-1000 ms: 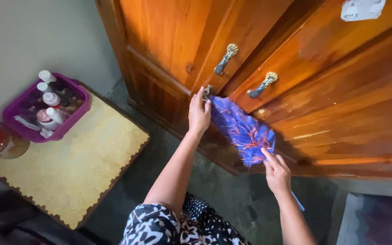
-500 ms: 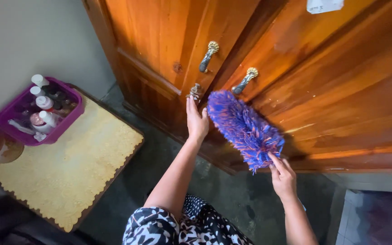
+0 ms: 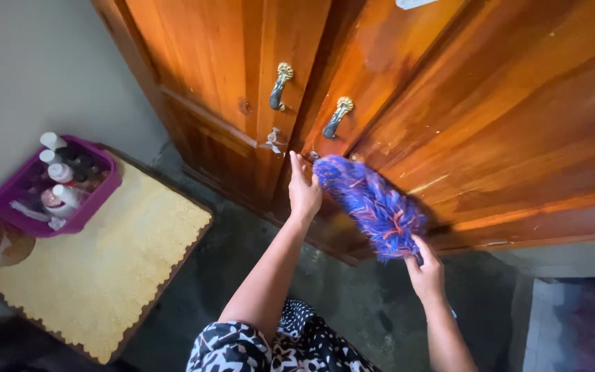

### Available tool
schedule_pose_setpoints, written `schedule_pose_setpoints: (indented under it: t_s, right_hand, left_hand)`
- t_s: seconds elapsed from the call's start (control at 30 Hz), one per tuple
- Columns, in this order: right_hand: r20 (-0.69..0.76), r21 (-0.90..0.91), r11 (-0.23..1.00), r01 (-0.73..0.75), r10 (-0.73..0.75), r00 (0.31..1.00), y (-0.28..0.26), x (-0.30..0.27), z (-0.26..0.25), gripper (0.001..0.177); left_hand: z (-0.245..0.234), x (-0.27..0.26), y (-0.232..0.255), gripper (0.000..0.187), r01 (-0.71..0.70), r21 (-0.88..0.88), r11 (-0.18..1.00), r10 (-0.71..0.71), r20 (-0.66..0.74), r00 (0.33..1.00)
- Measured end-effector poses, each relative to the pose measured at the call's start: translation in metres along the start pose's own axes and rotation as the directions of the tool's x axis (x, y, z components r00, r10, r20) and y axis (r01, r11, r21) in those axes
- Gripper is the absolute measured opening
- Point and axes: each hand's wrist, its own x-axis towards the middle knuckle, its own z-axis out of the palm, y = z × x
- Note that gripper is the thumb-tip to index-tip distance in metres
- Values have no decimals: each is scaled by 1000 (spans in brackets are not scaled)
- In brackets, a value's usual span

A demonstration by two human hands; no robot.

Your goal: The person uses a feather duster to wipe dust from a bedsheet, pillows, a small bedside table, and a wooden wardrobe. The person moves the duster across each surface in sequence, covering the bed, then the table, then the wardrobe doors.

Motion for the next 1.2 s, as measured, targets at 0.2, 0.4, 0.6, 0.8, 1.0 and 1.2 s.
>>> schedule_pose_setpoints:
  t_s: [0.2,0.4,0.6,0.8,1.0,1.2]
  right_hand:
    - [-86,241,952,-189,215,973,11,-30,46,35]
    - [-102,267,929,-255,290,951,-69,-16,91,48]
    - [-235,275,892,-358,424,875,-30,-64,234,49]
    - [-292,-197,941,-274,211,933,-7,-71,333,35]
    - [-144,644,558,-524,761,633,-55,-30,293,53]
    - [-470,-528,833,-167,-124,874,-123,3,226,19]
  left_hand:
    - [6,-12,24,80,-132,160,978,124,59,990]
    - [5,-30,30,96,-457,315,832,381,274,883]
    - [-13,-29,39,84,-702,510,498,513,479,712]
    - [-26,-16,29,86,-751,512,417,485,574,660]
    - [-36,-12,28,97,-754,508,416,410,635,654]
    - [-33,-19,38,102,-842,438,314,480,692,539]
